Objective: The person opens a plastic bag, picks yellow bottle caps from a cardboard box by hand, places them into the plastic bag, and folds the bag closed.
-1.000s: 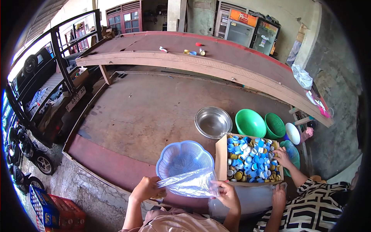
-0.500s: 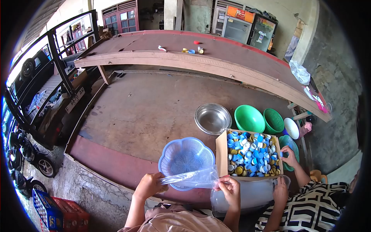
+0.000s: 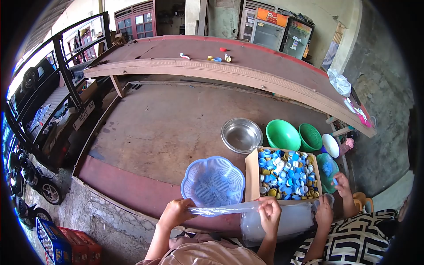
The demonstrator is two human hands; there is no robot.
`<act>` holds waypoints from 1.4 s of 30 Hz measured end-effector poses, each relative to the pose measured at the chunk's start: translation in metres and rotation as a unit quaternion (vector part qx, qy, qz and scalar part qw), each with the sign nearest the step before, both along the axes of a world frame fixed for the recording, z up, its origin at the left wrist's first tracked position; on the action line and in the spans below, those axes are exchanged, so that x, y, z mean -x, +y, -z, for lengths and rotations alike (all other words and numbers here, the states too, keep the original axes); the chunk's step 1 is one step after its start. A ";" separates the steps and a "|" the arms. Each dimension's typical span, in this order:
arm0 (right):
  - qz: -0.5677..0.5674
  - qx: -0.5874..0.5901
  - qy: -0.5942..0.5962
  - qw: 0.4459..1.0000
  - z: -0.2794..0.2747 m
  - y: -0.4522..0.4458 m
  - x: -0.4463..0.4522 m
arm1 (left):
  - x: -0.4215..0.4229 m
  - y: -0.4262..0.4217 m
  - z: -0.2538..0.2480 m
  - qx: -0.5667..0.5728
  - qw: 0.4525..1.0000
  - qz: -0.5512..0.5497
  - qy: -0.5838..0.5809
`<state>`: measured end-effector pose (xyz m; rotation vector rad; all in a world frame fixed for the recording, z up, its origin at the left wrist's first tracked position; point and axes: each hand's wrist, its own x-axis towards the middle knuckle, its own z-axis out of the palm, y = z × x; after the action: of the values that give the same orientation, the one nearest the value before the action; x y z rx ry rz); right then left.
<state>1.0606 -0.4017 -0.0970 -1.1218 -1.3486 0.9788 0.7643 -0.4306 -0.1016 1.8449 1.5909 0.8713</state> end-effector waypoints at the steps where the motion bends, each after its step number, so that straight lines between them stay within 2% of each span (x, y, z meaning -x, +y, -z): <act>1: -0.025 -0.075 -0.068 0.995 -0.007 0.000 0.001 | 0.001 0.000 0.001 0.019 1.000 -0.003 -0.015; 2: -0.050 -0.148 -0.136 0.978 -0.011 -0.001 0.001 | 0.003 -0.001 0.002 0.038 0.999 -0.006 -0.030; 3: -0.082 -0.150 -0.156 0.973 -0.014 -0.002 0.001 | 0.005 -0.001 0.003 0.057 0.997 -0.008 -0.045; 6: -0.116 -0.066 -0.139 0.981 -0.031 -0.010 0.011 | 0.008 -0.001 0.001 0.065 0.996 0.006 -0.066; 9: -0.109 -0.020 -0.113 0.987 -0.015 -0.010 0.003 | 0.015 -0.003 -0.001 0.056 0.995 0.018 -0.079; 11: -0.110 0.005 -0.116 0.987 -0.020 -0.010 0.003 | 0.018 -0.005 -0.003 0.117 0.983 0.011 -0.140; 12: -0.137 -0.019 -0.142 0.980 -0.025 -0.008 0.003 | 0.020 -0.006 -0.004 0.147 0.975 0.006 -0.169; 14: -0.191 -0.064 -0.192 0.961 -0.033 -0.002 0.002 | 0.022 -0.008 -0.012 0.141 0.980 0.011 -0.140; 18: -0.251 -0.085 -0.154 0.952 -0.040 0.003 0.005 | 0.031 -0.009 -0.006 0.137 0.982 0.023 -0.127; 21: -0.266 -0.087 -0.098 0.955 -0.041 0.007 0.006 | 0.033 -0.008 0.000 0.186 0.960 0.040 -0.204; 25: -0.273 -0.134 -0.041 0.952 -0.052 0.014 0.012 | 0.037 0.003 -0.005 0.304 0.927 0.104 -0.193; 27: -0.281 -0.148 -0.011 0.948 -0.056 0.019 0.014 | 0.038 0.008 -0.003 0.280 0.930 0.127 -0.200; 31: -0.258 -0.139 -0.060 0.954 -0.068 0.028 0.013 | 0.049 0.017 0.014 0.239 0.912 0.202 -0.265; 35: -0.277 -0.141 -0.055 0.949 -0.078 0.038 0.028 | 0.058 0.019 0.016 0.225 0.897 0.204 -0.321; 38: -0.307 -0.109 -0.086 0.942 -0.074 0.042 0.026 | 0.062 0.020 0.017 0.231 0.893 0.206 -0.327; 42: -0.322 -0.168 -0.078 0.928 -0.079 0.041 0.028 | 0.063 0.021 0.022 0.265 0.874 0.229 -0.337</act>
<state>1.0325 -0.3606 -0.0176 -0.4982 -1.9941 1.0684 0.7017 -0.4100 -0.1237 1.2342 0.7888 0.6584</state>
